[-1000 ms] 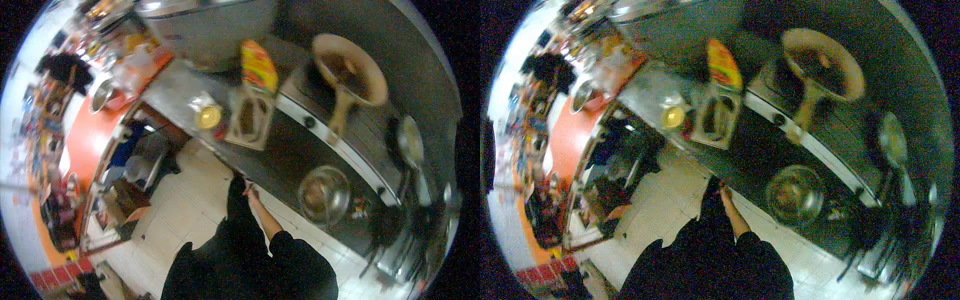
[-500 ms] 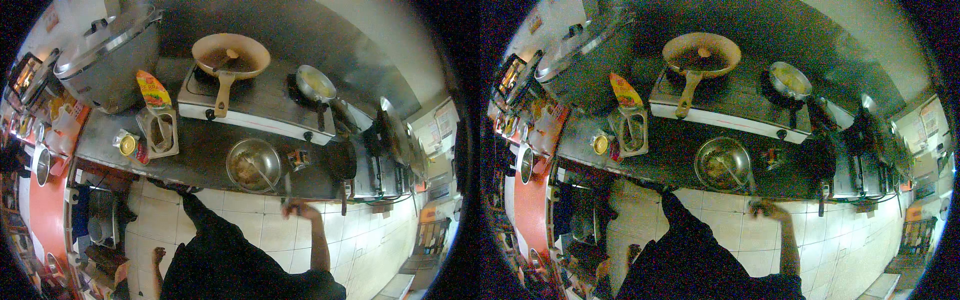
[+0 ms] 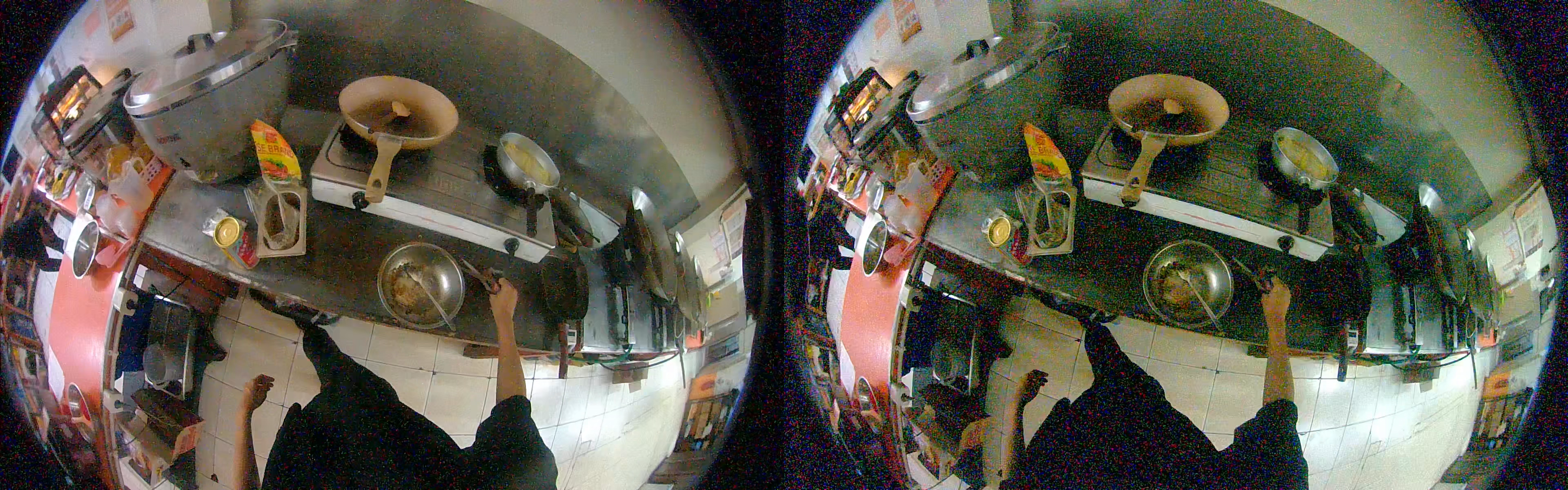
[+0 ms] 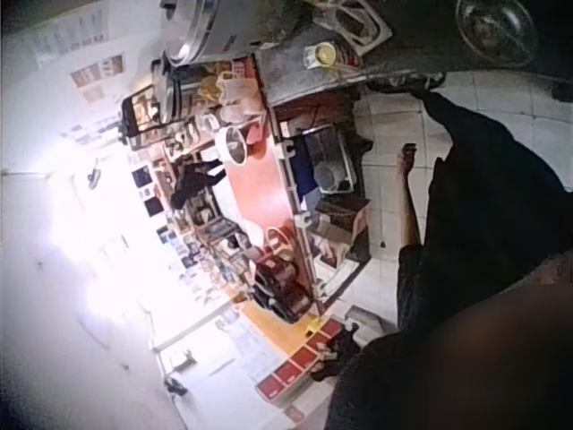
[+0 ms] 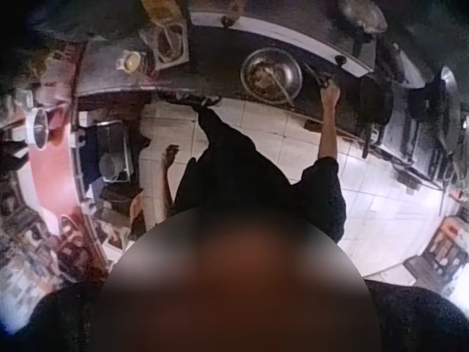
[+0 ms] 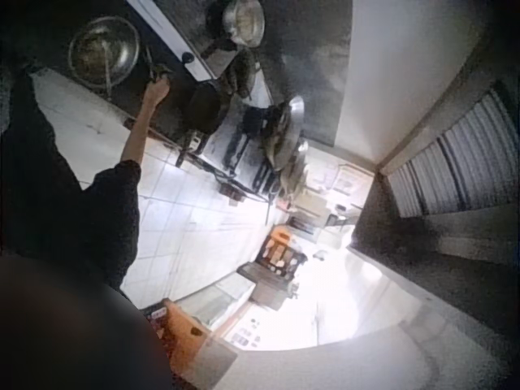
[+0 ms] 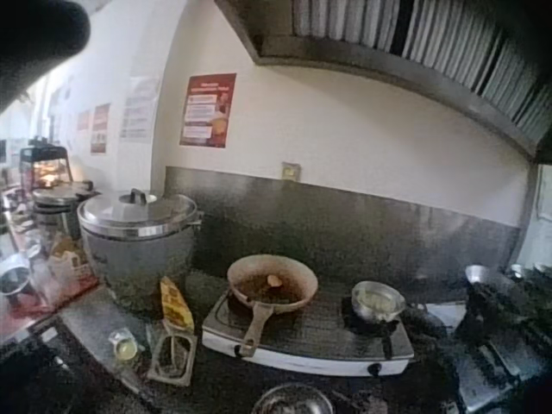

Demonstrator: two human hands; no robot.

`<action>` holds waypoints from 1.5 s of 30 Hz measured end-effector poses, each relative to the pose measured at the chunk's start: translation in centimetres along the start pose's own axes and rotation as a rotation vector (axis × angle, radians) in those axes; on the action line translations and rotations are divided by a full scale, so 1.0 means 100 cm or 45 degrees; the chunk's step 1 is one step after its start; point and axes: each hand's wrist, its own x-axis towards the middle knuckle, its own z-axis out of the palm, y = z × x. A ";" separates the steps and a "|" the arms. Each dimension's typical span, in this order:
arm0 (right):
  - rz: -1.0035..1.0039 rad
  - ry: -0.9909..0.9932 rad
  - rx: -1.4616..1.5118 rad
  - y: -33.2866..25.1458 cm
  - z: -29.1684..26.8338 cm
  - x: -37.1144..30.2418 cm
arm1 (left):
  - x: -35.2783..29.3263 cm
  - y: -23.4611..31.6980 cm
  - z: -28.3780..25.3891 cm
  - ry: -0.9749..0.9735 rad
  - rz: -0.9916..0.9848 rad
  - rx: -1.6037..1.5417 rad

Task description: The person packs multiple small food boxes into a large plastic bag, ties the bag, and places it on a counter. Then the person moves to a kitchen area, opens seasoning packets, adds them to a bowl, and transfers cooked noodles from a pot into the bowl.

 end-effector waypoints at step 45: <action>0.625 -1.207 2.259 -0.345 0.058 -0.190 | 0.020 0.373 0.023 0.623 0.349 -1.721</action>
